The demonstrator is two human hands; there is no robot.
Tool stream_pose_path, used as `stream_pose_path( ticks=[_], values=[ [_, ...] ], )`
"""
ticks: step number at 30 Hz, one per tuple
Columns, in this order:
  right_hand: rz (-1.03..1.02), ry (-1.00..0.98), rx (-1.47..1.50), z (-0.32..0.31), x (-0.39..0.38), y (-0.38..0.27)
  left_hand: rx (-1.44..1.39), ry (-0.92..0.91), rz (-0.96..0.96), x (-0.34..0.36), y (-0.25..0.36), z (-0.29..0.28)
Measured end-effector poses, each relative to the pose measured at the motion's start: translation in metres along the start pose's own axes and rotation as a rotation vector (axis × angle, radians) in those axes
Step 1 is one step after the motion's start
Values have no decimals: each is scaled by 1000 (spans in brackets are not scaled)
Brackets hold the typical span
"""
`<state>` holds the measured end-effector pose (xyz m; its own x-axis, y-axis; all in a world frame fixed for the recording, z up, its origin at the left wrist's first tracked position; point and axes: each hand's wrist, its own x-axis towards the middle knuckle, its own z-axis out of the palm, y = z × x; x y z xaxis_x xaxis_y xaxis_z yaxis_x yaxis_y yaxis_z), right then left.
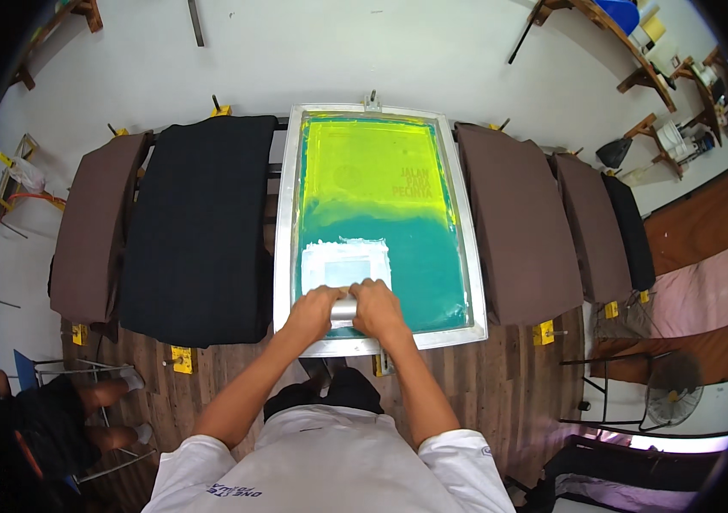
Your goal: The recorder is applying ink to a screen using a squeegee to print a design onto a garment.
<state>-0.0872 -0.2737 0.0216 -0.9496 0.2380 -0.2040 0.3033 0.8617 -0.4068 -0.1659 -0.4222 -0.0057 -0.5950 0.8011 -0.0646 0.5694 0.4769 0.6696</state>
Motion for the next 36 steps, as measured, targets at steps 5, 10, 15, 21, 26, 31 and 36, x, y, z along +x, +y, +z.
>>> stream_pose_path(
  ticks=[5, 10, 15, 21, 26, 31, 36],
  values=[
    [5, -92, -10, -2, -24, -4, -1, -91, 27, -26, 4, 3],
    [40, -251, -131, -32, 22, -4, 54, -212, -38, 26, 9, -37],
    [-30, 105, -155, 12, 17, 3, -57, 262, 246, 13, -24, 5],
    [-83, 119, -21, 20, -56, -3, 71, 101, 162, -48, 14, 13],
    [-76, -60, -59, -17, -17, -5, 80, -118, 63, -12, 9, -19],
    [-13, -104, -88, -30, 73, 11, 85, -21, 83, 67, -21, -37],
    [37, -175, -78, -29, 79, 11, 72, -39, 105, 72, -24, -36]
  ],
)
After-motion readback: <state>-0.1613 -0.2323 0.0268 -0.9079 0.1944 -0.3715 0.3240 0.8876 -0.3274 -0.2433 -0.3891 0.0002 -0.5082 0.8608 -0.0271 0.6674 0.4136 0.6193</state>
